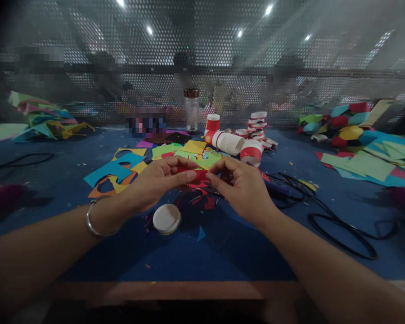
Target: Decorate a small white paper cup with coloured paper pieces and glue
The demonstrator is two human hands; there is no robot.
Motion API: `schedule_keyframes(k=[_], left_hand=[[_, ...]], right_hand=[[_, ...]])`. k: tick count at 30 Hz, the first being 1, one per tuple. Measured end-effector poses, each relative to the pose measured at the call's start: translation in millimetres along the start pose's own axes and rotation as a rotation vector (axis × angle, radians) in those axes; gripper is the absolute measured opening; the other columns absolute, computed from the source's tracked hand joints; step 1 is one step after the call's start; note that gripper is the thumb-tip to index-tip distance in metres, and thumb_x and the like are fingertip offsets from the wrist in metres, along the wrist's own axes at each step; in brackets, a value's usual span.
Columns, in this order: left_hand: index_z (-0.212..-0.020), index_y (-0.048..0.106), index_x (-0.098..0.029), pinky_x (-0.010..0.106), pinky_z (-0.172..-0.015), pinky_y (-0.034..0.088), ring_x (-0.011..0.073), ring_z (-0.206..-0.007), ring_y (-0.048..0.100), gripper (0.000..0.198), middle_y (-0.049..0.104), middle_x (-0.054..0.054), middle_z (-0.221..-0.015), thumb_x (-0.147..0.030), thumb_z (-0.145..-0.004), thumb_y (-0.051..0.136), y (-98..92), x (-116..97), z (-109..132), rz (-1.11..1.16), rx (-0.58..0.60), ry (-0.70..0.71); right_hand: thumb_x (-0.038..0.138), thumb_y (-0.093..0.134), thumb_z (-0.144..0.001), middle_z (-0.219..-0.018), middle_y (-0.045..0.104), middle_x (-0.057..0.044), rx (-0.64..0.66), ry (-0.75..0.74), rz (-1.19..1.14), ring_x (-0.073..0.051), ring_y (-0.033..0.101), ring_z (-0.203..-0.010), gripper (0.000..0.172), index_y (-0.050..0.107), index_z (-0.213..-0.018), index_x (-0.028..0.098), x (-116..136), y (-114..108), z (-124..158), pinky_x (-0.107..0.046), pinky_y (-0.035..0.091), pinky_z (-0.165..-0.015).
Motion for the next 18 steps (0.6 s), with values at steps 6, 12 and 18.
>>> schedule_keyframes(k=[6, 12, 18], left_hand=[[-0.095, 0.069, -0.013, 0.025, -0.074, 0.054, 0.0114, -0.074, 0.069, 0.028, 0.074, 0.002, -0.082, -0.019, -0.072, 0.086, -3.5, -0.9, -0.5, -0.119, -0.021, 0.116], [-0.088, 0.069, -0.014, 0.026, -0.071, 0.056, 0.0117, -0.071, 0.069, 0.023, 0.073, 0.001, -0.077, -0.015, -0.071, 0.085, -0.6, -2.1, 0.9, -0.020, -0.040, 0.124], [-0.082, 0.066, -0.014, 0.026, -0.069, 0.053, 0.0138, -0.074, 0.070, 0.017, 0.071, 0.002, -0.077, -0.021, -0.079, 0.080, 4.9, 1.1, 3.8, 0.108, 0.044, -0.044]], right_hand=[[0.032, 0.072, -0.082, -0.058, 0.061, 0.005, -0.008, 0.021, -0.016, -0.009, 0.052, -0.040, 0.014, 0.065, -0.079, 0.020, 0.9, -1.0, -0.5, -0.023, 0.042, -0.037], [0.037, 0.075, -0.081, -0.057, 0.060, 0.005, -0.006, 0.005, -0.045, -0.010, 0.053, -0.041, 0.020, 0.064, -0.080, 0.020, 2.0, -1.7, 0.2, -0.023, 0.043, -0.037], [0.029, 0.071, -0.085, -0.057, 0.059, 0.006, 0.029, -0.060, -0.011, -0.009, 0.052, -0.041, 0.011, 0.064, -0.081, 0.021, 2.3, 0.3, 0.8, -0.021, 0.041, -0.038]])
Point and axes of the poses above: each hand's wrist, its own z-axis away from the middle knuckle, its own y-axis out of the palm, x = y × z, the point moved 6 cm from there along -z, towards the middle knuckle
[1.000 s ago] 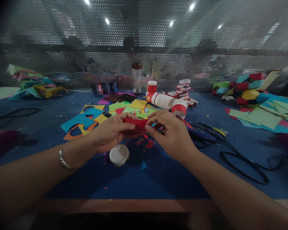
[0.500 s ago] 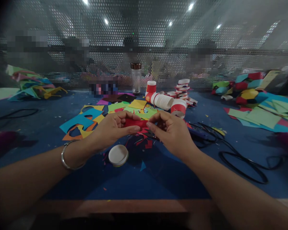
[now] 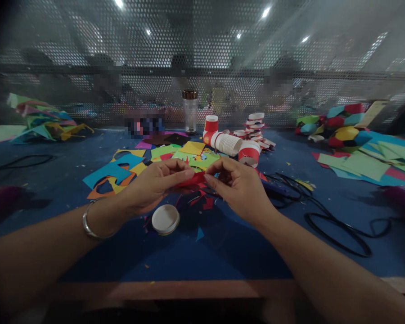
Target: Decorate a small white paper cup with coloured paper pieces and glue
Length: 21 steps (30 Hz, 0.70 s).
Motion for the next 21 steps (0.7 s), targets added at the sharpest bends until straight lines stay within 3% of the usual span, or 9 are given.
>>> schedule_keyframes(k=[6, 10, 14, 17, 21], left_hand=[[-0.073, 0.064, -0.013, 0.022, -0.066, 0.046, 0.0072, -0.061, 0.061, 0.015, 0.066, -0.002, -0.067, -0.003, -0.073, 0.076, -5.7, 1.1, -1.2, -0.048, -0.021, -0.053], [-0.075, 0.057, -0.015, 0.022, -0.067, 0.047, 0.0091, -0.063, 0.064, 0.017, 0.067, -0.001, -0.067, -0.003, -0.081, 0.069, -11.1, -0.6, -3.2, -0.052, -0.144, -0.018], [-0.081, 0.053, -0.016, 0.021, -0.063, 0.047, 0.0080, -0.056, 0.060, 0.019, 0.064, -0.003, -0.064, -0.001, -0.087, 0.063, -14.1, -1.7, -3.2, -0.025, -0.283, -0.005], [-0.091, 0.052, -0.018, 0.020, -0.059, 0.047, 0.0085, -0.054, 0.059, 0.017, 0.064, -0.004, -0.064, -0.002, -0.091, 0.060, -11.2, -1.3, -0.8, 0.036, -0.325, -0.027], [-0.104, 0.054, -0.018, 0.021, -0.060, 0.049, 0.0105, -0.059, 0.061, 0.017, 0.065, -0.003, -0.067, -0.005, -0.093, 0.058, -1.4, -1.5, 4.0, 0.104, -0.294, -0.035]], right_hand=[[0.026, 0.068, -0.086, -0.070, 0.064, 0.002, 0.019, -0.089, 0.086, -0.010, 0.054, -0.051, 0.009, 0.067, -0.081, 0.020, 1.0, 1.6, 3.4, -0.023, 0.043, -0.044], [0.022, 0.065, -0.089, -0.091, 0.069, -0.004, 0.021, -0.247, 0.238, -0.011, 0.059, -0.063, 0.004, 0.068, -0.090, 0.020, 7.6, 1.8, 6.3, -0.024, 0.048, -0.052], [0.019, 0.064, -0.091, -0.112, 0.066, -0.009, -0.010, -0.379, 0.405, -0.012, 0.060, -0.067, 0.013, 0.068, -0.103, 0.020, 14.4, 4.6, 10.6, -0.027, 0.053, -0.058], [0.018, 0.061, -0.092, -0.115, 0.063, -0.013, 0.019, -0.431, 0.499, -0.014, 0.062, -0.071, 0.015, 0.068, -0.107, 0.018, 16.6, 12.2, 14.1, -0.031, 0.056, -0.062], [0.017, 0.058, -0.094, -0.110, 0.065, -0.013, -0.009, -0.533, 0.604, -0.023, 0.066, -0.091, 0.015, 0.068, -0.105, 0.018, 21.2, 18.0, 18.4, -0.034, 0.057, -0.067]])
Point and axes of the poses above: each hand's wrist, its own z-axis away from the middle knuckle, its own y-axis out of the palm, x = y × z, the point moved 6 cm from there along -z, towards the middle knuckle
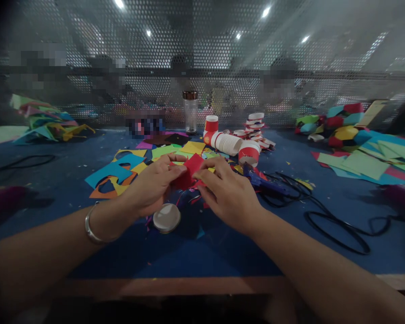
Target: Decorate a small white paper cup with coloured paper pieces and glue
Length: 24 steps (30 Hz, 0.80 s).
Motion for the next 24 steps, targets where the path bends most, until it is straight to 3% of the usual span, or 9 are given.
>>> schedule_keyframes(k=[4, 9, 15, 20, 24], left_hand=[[-0.108, 0.054, -0.017, 0.021, -0.062, 0.049, 0.0095, -0.059, 0.062, 0.020, 0.066, -0.002, -0.071, -0.004, -0.093, 0.057, 5.8, 1.9, 6.0, 0.058, 0.050, -0.036], [-0.110, 0.058, -0.015, 0.021, -0.069, 0.052, 0.0087, -0.064, 0.064, 0.034, 0.070, -0.001, -0.078, 0.004, -0.082, 0.062, 9.3, 2.5, 4.4, 0.103, 0.139, -0.099], [-0.083, 0.063, -0.013, 0.018, -0.064, 0.050, 0.0069, -0.062, 0.063, 0.010, 0.068, 0.000, -0.076, -0.007, -0.082, 0.070, 11.5, 3.5, 2.2, 0.081, 0.227, -0.140], [-0.091, 0.062, -0.016, 0.021, -0.065, 0.051, 0.0082, -0.065, 0.064, 0.024, 0.069, -0.001, -0.080, -0.013, -0.075, 0.080, 10.1, 2.6, 1.0, 0.038, 0.281, -0.105], [-0.089, 0.056, -0.018, 0.019, -0.063, 0.049, 0.0085, -0.062, 0.064, 0.032, 0.067, -0.003, -0.071, -0.009, -0.070, 0.080, 5.8, 3.7, -4.9, 0.005, 0.253, -0.076]], right_hand=[[0.016, 0.055, -0.096, -0.103, 0.067, -0.012, -0.025, -0.048, 0.019, -0.023, 0.067, -0.091, 0.016, 0.070, -0.103, 0.018, 1.6, -2.1, 0.0, -0.033, 0.056, -0.067], [0.015, 0.056, -0.097, -0.100, 0.068, -0.010, -0.036, -0.071, -0.014, -0.020, 0.066, -0.087, 0.016, 0.071, -0.102, 0.018, 1.4, -7.8, -0.2, -0.032, 0.056, -0.069], [0.018, 0.055, -0.097, -0.100, 0.068, -0.009, -0.050, -0.042, -0.055, -0.021, 0.067, -0.090, 0.016, 0.070, -0.101, 0.022, 1.7, -12.7, -0.1, -0.034, 0.057, -0.074], [0.017, 0.056, -0.094, -0.098, 0.068, -0.008, -0.016, -0.041, -0.069, -0.022, 0.066, -0.088, 0.015, 0.069, -0.099, 0.023, 1.3, -8.5, -0.3, -0.035, 0.056, -0.073], [0.017, 0.055, -0.096, -0.099, 0.068, -0.009, 0.017, -0.062, -0.094, -0.022, 0.066, -0.090, 0.014, 0.068, -0.098, 0.022, 1.8, -5.4, -1.2, -0.036, 0.056, -0.076]])
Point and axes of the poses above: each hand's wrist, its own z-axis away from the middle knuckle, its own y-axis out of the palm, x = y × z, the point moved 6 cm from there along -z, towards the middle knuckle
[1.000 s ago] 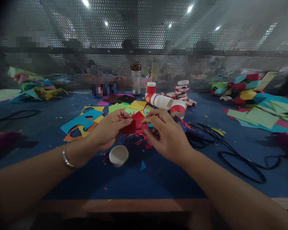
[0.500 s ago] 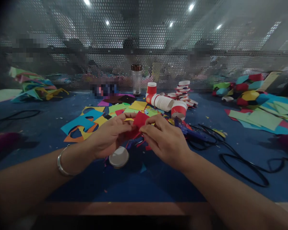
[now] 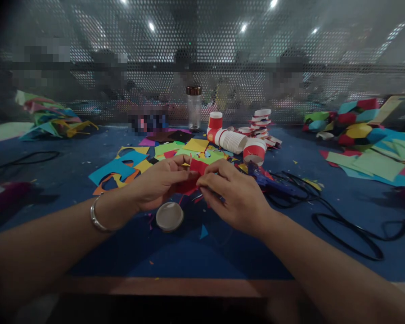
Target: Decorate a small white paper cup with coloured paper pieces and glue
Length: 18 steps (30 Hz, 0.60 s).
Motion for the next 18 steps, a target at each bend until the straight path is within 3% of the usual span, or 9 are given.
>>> schedule_keyframes(k=[5, 18], left_hand=[[-0.087, 0.051, -0.020, 0.021, -0.062, 0.048, 0.0094, -0.059, 0.064, 0.027, 0.065, -0.004, -0.067, -0.008, -0.077, 0.073, -3.6, 1.1, -1.5, -0.001, -0.033, -0.002], [-0.095, 0.059, -0.017, 0.024, -0.070, 0.052, 0.0110, -0.063, 0.067, 0.030, 0.071, -0.002, -0.070, -0.009, -0.074, 0.078, -4.7, 5.8, -4.3, 0.002, -0.043, 0.005]], right_hand=[[0.018, 0.055, -0.095, -0.096, 0.069, -0.010, 0.004, 0.011, -0.051, -0.023, 0.067, -0.090, 0.013, 0.069, -0.096, 0.021, -1.9, 0.7, -0.9, -0.036, 0.056, -0.075], [0.014, 0.057, -0.093, -0.095, 0.069, -0.010, 0.038, 0.008, -0.058, -0.021, 0.068, -0.089, 0.011, 0.067, -0.095, 0.018, -7.9, 0.7, -0.8, -0.032, 0.054, -0.073]])
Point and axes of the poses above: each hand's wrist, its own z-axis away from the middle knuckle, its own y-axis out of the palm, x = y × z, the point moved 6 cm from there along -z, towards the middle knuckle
